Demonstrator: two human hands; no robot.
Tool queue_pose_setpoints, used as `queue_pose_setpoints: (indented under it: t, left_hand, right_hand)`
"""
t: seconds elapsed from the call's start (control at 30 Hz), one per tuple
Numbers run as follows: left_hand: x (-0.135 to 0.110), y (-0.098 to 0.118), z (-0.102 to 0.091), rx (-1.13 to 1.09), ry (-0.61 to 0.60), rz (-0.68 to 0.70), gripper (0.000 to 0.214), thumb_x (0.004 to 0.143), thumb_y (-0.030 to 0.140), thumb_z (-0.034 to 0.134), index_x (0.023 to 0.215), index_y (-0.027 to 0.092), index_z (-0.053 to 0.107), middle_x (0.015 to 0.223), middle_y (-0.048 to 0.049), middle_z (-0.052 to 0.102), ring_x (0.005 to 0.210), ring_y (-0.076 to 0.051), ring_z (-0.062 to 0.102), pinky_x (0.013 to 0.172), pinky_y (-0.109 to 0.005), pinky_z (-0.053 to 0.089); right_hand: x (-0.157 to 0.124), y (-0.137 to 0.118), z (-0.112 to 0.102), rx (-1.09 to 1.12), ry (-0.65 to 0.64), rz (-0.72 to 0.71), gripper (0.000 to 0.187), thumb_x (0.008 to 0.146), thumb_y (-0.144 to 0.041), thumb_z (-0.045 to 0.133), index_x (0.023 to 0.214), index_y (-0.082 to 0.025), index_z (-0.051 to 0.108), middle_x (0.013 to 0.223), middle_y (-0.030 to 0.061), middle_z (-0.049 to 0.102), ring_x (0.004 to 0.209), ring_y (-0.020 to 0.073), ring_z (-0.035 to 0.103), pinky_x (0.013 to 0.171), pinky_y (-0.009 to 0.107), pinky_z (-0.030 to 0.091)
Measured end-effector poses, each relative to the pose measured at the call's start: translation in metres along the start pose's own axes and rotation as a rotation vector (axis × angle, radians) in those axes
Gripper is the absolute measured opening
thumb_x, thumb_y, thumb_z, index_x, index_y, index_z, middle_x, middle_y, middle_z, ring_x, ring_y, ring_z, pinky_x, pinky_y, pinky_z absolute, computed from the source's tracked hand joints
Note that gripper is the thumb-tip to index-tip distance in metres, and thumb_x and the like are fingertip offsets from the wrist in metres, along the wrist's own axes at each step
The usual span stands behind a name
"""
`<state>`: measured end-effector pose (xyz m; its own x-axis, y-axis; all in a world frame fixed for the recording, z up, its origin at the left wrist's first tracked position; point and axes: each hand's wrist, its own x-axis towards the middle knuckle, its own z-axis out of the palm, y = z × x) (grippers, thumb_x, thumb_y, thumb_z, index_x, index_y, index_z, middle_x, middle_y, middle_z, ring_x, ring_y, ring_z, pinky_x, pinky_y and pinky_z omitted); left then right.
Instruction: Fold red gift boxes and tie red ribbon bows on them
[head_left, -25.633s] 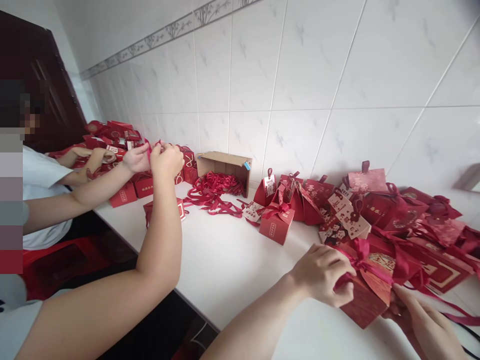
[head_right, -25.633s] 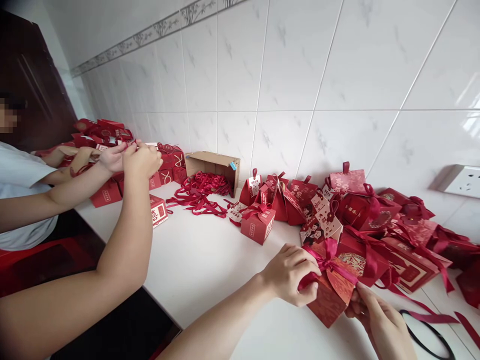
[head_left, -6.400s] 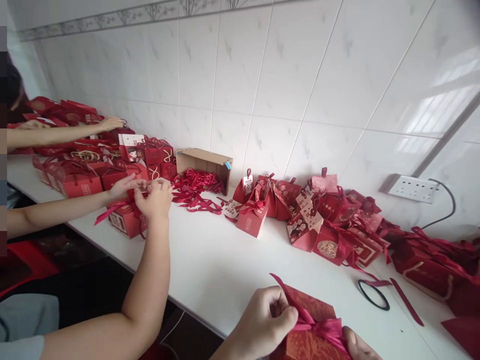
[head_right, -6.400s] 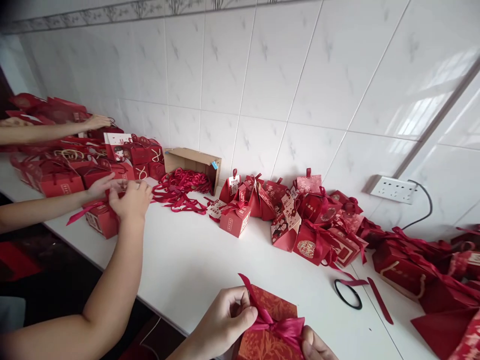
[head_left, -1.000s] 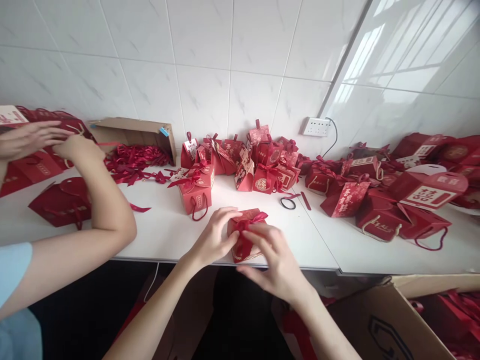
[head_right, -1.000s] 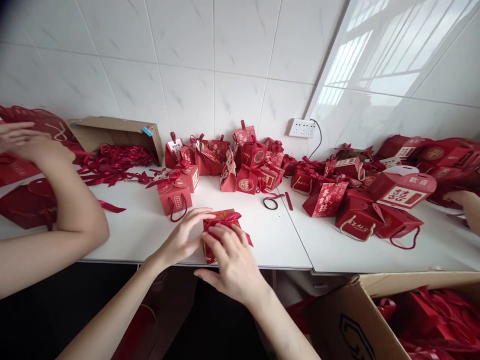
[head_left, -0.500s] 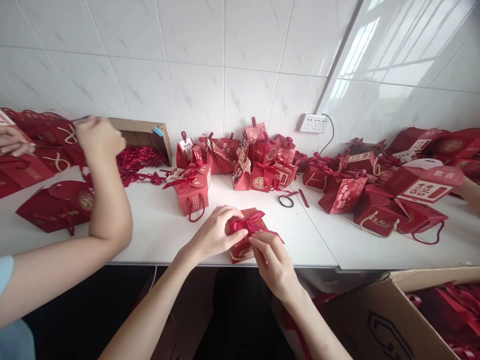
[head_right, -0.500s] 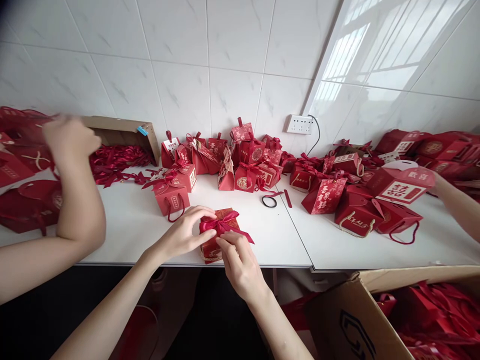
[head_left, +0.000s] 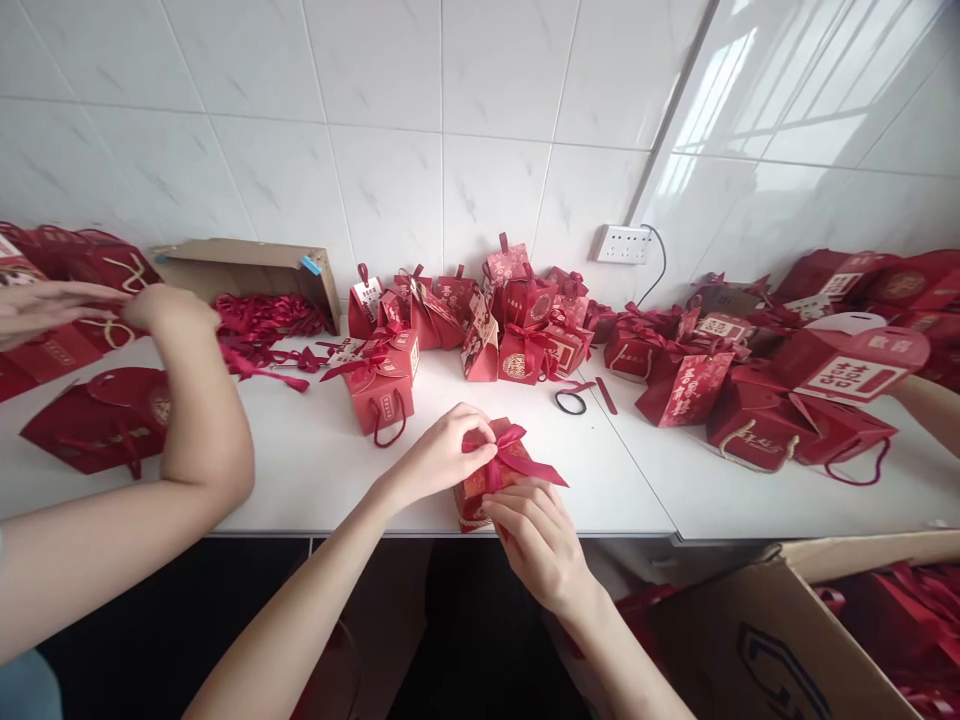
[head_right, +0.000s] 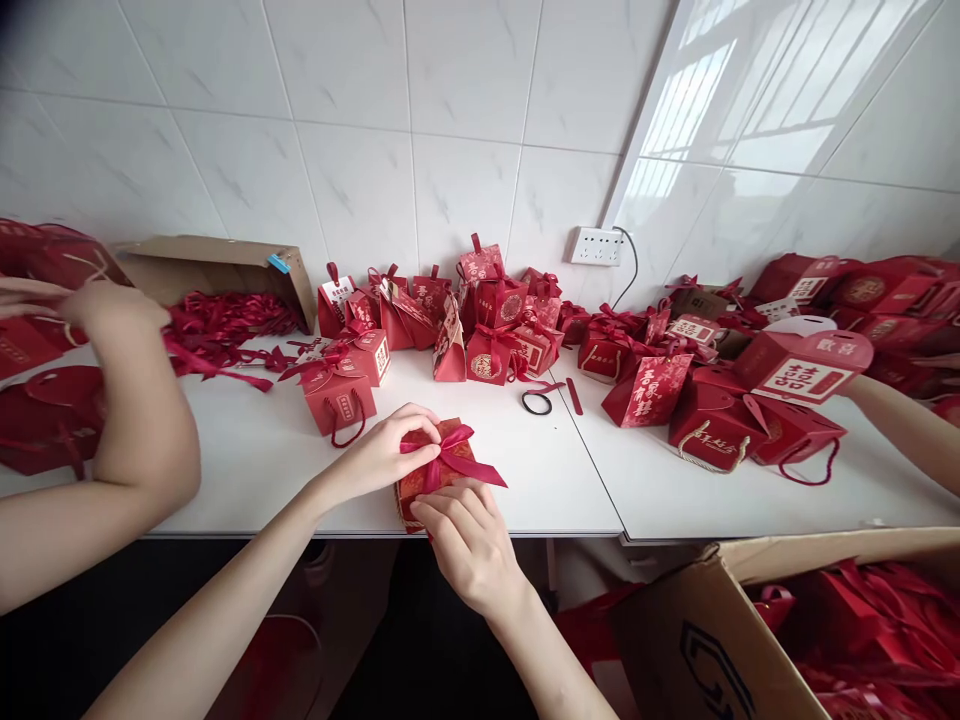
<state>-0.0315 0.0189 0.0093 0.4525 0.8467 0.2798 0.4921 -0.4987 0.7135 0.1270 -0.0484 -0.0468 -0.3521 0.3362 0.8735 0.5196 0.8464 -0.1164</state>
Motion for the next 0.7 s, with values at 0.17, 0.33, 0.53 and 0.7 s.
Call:
queue_pose_setpoints:
  t: [0.17, 0.33, 0.53, 0.7]
  left_hand:
    - [0.0, -0.011, 0.006, -0.085, 0.013, -0.031, 0.006, 0.076, 0.024, 0.056, 0.075, 0.02, 0.061, 0.107, -0.0048, 0.054, 0.108, -0.02, 0.053, 0.098, -0.032, 0.041]
    - [0.0, -0.012, 0.01, -0.109, 0.051, -0.029, 0.004, 0.074, 0.021, 0.057, 0.072, 0.019, 0.06, 0.105, -0.0049, 0.054, 0.105, -0.019, 0.054, 0.097, -0.032, 0.042]
    - [0.0, -0.01, 0.012, -0.13, 0.076, -0.028, 0.004, 0.071, 0.018, 0.057, 0.069, 0.019, 0.059, 0.102, -0.0046, 0.054, 0.099, -0.018, 0.056, 0.094, -0.032, 0.044]
    - [-0.001, -0.007, 0.013, -0.142, 0.085, -0.048, 0.004, 0.071, 0.017, 0.057, 0.067, 0.018, 0.059, 0.102, -0.0045, 0.054, 0.094, -0.017, 0.058, 0.09, -0.031, 0.046]
  right_hand:
    - [-0.001, -0.003, 0.001, 0.048, -0.005, 0.015, 0.035, 0.085, -0.002, 0.046, 0.115, -0.018, 0.052, 0.09, 0.0075, 0.069, 0.079, 0.0174, 0.063, 0.069, 0.035, 0.051]
    - [0.003, -0.003, 0.0, 0.063, 0.008, -0.01, 0.034, 0.085, -0.002, 0.047, 0.114, -0.018, 0.055, 0.09, 0.0083, 0.07, 0.08, 0.0182, 0.063, 0.067, 0.034, 0.052]
    - [0.003, -0.004, 0.001, 0.085, 0.014, -0.024, 0.032, 0.083, -0.002, 0.05, 0.11, -0.018, 0.057, 0.089, 0.0078, 0.07, 0.082, 0.0183, 0.064, 0.068, 0.033, 0.054]
    - [0.003, -0.004, 0.0, 0.097, 0.005, -0.039, 0.031, 0.082, -0.002, 0.052, 0.109, -0.018, 0.057, 0.089, 0.0081, 0.071, 0.079, 0.0183, 0.064, 0.068, 0.034, 0.054]
